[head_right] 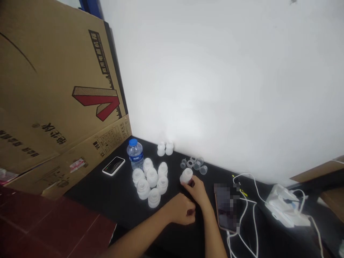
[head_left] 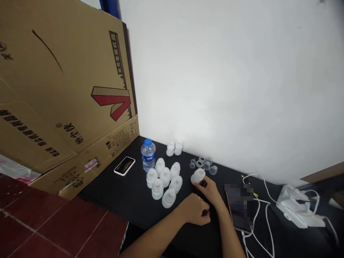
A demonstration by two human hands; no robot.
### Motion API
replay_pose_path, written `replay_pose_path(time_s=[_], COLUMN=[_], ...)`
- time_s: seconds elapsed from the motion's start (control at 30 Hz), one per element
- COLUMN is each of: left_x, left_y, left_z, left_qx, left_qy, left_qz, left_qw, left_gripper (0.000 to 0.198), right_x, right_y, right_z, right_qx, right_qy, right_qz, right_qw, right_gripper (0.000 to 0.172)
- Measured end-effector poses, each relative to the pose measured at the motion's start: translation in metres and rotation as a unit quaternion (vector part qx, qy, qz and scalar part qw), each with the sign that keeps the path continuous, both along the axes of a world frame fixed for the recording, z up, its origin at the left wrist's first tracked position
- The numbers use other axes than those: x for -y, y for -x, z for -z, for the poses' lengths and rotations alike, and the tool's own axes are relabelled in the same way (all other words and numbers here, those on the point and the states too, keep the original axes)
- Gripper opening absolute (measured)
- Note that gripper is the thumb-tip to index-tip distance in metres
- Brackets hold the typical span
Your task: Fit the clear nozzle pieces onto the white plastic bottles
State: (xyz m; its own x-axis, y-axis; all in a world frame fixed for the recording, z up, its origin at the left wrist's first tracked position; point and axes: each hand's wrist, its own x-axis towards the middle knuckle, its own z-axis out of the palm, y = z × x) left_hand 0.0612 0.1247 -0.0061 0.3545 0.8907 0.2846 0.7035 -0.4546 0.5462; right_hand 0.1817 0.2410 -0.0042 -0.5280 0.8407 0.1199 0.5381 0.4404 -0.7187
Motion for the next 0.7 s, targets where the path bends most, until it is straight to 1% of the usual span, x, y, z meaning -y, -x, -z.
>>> replay_pose_path(time_s=[0.13,0.23,0.3,0.33,0.4,0.47,0.5,0.53,0.6,0.7], left_x=[-0.002,-0.003,-0.003,-0.003,-0.003,-0.002,-0.002,-0.002,-0.002,-0.002], left_y=[0.0,-0.001,-0.002,-0.002,-0.002,-0.002,-0.002,-0.001,-0.001,0.0], left_z=[0.002,0.005,0.006,0.006,0.005,0.003,0.002,0.001,-0.001,-0.003], left_qx=[0.008,-0.003,-0.006,-0.004,0.001,0.0,-0.003,-0.005,-0.005,-0.002], left_qy=[-0.003,-0.007,-0.002,0.002,0.004,0.001,0.001,0.002,0.005,0.007], left_qz=[0.017,0.029,0.026,0.023,0.021,0.02,0.018,0.015,0.015,0.019], left_qw=[1.0,1.0,1.0,1.0,1.0,1.0,1.0,1.0,1.0,1.0], left_gripper=[0.016,0.021,0.023,0.024,0.023,0.022,0.022,0.022,0.021,0.02], right_x=[0.006,0.016,0.018,0.016,0.01,-0.002,-0.009,-0.016,-0.029,-0.047], right_y=[0.01,0.022,0.025,0.024,0.016,0.007,0.004,0.003,0.01,0.04], right_z=[-0.012,-0.025,-0.034,-0.039,-0.046,-0.053,-0.055,-0.058,-0.064,-0.073], right_qx=[0.017,0.021,0.021,0.021,0.023,0.026,0.027,0.028,0.031,0.029], right_qy=[0.03,0.064,0.093,0.114,0.173,0.222,0.226,0.212,0.15,0.021], right_qz=[-0.017,-0.059,-0.105,-0.13,-0.174,-0.182,-0.173,-0.16,-0.139,-0.141], right_qw=[0.999,0.996,0.99,0.985,0.969,0.958,0.958,0.964,0.978,0.989], right_gripper=[0.033,0.032,0.031,0.032,0.04,0.048,0.047,0.044,0.036,0.03])
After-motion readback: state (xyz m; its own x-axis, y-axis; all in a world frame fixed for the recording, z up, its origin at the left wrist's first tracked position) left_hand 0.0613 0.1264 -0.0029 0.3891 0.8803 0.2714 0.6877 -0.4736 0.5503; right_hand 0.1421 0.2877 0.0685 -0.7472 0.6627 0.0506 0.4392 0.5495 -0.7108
